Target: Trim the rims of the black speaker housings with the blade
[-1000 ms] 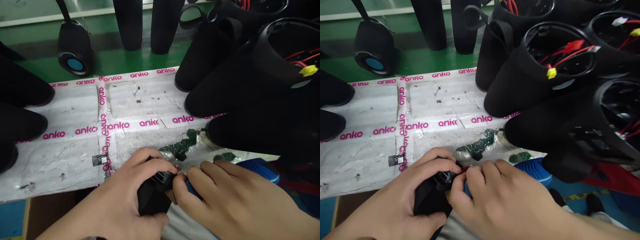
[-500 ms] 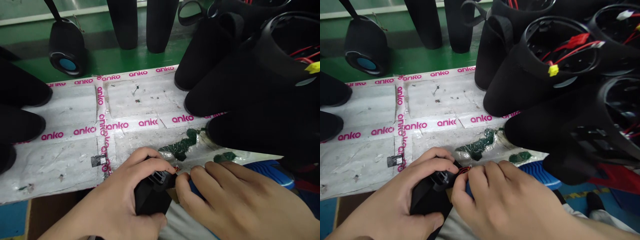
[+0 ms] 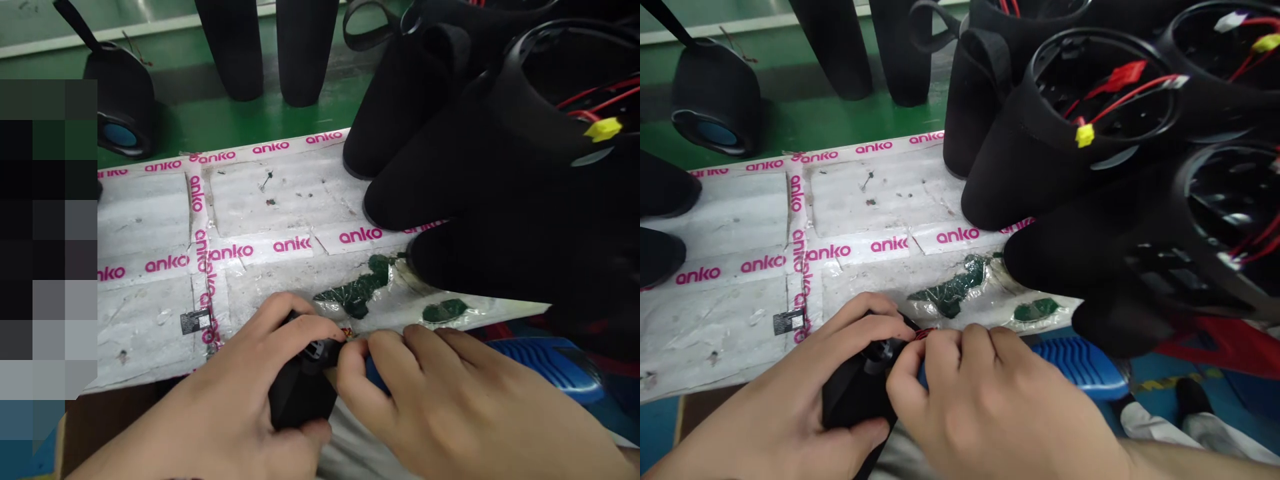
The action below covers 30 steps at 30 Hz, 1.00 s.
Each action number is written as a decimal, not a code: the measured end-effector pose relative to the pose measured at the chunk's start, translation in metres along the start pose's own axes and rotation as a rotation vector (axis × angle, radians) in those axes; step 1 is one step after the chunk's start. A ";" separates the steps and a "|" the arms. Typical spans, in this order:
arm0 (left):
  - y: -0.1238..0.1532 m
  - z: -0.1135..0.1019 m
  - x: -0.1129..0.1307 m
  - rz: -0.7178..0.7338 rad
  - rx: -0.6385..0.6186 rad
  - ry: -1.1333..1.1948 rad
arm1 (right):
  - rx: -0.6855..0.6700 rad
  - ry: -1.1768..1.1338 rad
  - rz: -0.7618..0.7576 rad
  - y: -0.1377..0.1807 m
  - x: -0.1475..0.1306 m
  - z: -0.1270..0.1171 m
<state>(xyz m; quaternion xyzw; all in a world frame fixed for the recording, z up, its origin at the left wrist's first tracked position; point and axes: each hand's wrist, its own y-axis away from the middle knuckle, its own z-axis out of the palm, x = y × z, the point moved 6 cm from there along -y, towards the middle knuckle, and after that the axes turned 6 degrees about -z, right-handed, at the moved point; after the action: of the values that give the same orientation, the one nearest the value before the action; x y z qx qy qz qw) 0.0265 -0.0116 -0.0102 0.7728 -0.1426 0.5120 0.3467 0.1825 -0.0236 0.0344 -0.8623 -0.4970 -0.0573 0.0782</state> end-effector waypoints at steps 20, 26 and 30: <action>0.074 -0.021 -0.023 0.067 0.666 -0.366 | 0.354 -1.039 0.536 -0.011 -0.013 0.043; 0.079 -0.012 -0.025 -0.157 0.620 -0.456 | 0.418 -1.089 0.548 -0.027 -0.026 0.046; 0.084 -0.019 -0.032 -0.255 0.594 -0.253 | 0.447 -0.861 0.502 -0.024 -0.031 0.040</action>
<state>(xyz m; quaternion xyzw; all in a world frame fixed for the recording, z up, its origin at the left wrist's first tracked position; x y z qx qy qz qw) -0.0486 -0.0633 -0.0013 0.9089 0.0687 0.3840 0.1473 0.1469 -0.0303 -0.0086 -0.8622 -0.2632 0.4286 0.0603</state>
